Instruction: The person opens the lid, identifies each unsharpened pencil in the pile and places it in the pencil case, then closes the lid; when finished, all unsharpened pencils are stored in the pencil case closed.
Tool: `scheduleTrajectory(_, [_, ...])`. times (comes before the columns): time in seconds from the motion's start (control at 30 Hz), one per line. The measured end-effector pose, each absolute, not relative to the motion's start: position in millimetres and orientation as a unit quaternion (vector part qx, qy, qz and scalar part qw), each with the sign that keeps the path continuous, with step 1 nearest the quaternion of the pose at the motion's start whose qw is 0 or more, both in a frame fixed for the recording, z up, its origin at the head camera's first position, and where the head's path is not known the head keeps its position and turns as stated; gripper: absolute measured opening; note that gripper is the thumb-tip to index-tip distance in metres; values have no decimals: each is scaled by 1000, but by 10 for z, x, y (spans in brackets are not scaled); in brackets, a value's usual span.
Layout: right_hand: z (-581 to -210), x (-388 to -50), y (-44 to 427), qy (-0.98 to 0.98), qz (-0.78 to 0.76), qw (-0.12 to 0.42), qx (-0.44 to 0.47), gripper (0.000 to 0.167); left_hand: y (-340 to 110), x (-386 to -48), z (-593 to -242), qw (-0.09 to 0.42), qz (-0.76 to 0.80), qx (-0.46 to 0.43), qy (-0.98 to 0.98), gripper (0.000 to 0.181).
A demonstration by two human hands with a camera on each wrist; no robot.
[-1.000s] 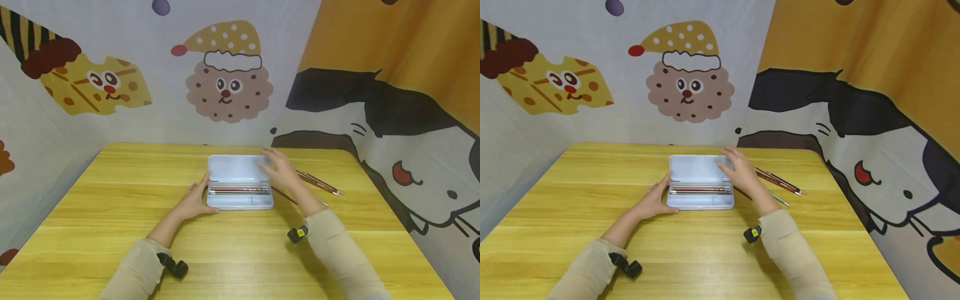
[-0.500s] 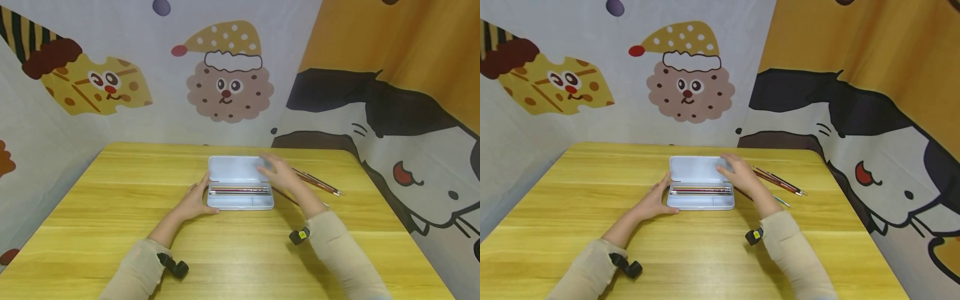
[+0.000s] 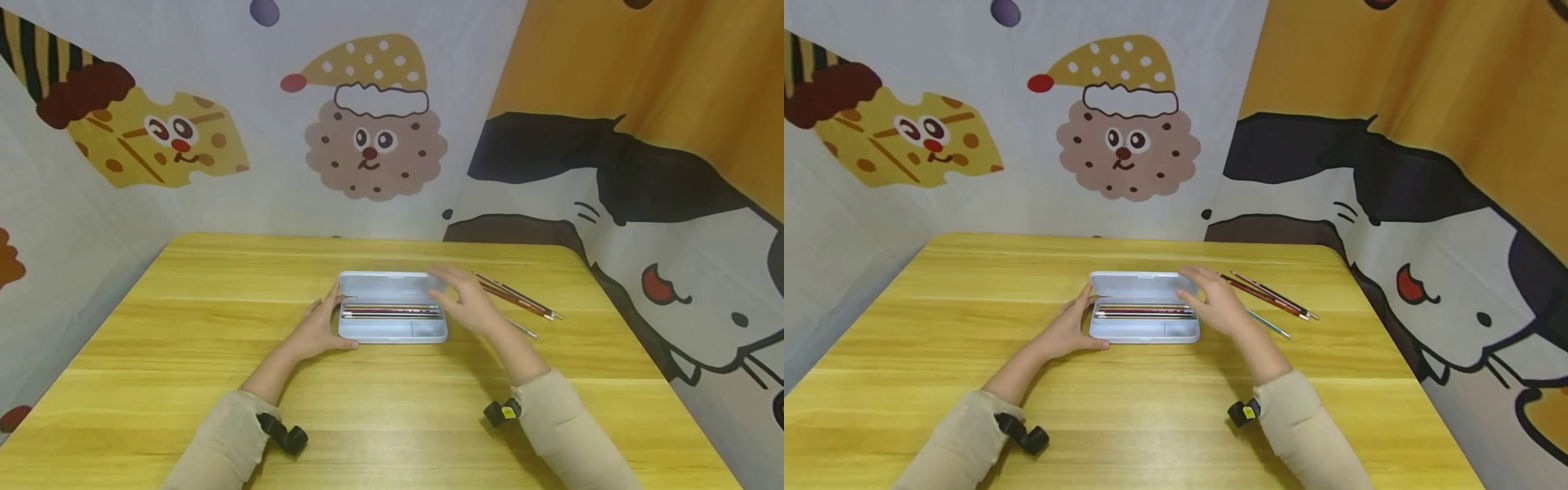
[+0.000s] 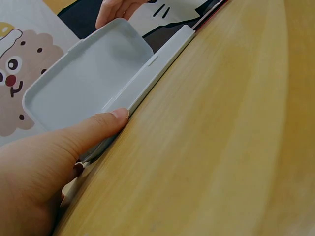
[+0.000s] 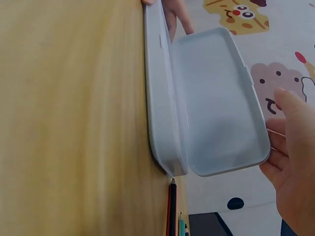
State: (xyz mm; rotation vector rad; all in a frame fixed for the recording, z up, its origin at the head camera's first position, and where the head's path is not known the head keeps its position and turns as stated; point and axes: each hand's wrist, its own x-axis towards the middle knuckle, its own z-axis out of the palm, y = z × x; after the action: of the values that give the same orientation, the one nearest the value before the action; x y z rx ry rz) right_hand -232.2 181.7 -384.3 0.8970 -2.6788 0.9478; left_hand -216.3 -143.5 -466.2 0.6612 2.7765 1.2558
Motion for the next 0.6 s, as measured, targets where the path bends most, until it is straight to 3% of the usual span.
scheduleTrajectory(0.17, [-3902, -2204, 1837, -898, 317, 74, 297, 49, -1435, -2161, -4673, -1, 391, 220, 894, 132])
scheduleTrajectory(0.43, [-4032, -2078, 1887, -907, 275, 56, 314, 57, -1427, -2115, -4645, 21, 388, 189, 902, 130])
scheduleTrajectory(0.6, [-4069, -2012, 1899, -911, 251, 45, 325, 58, -1421, -2091, -4629, -2, 405, 214, 889, 128])
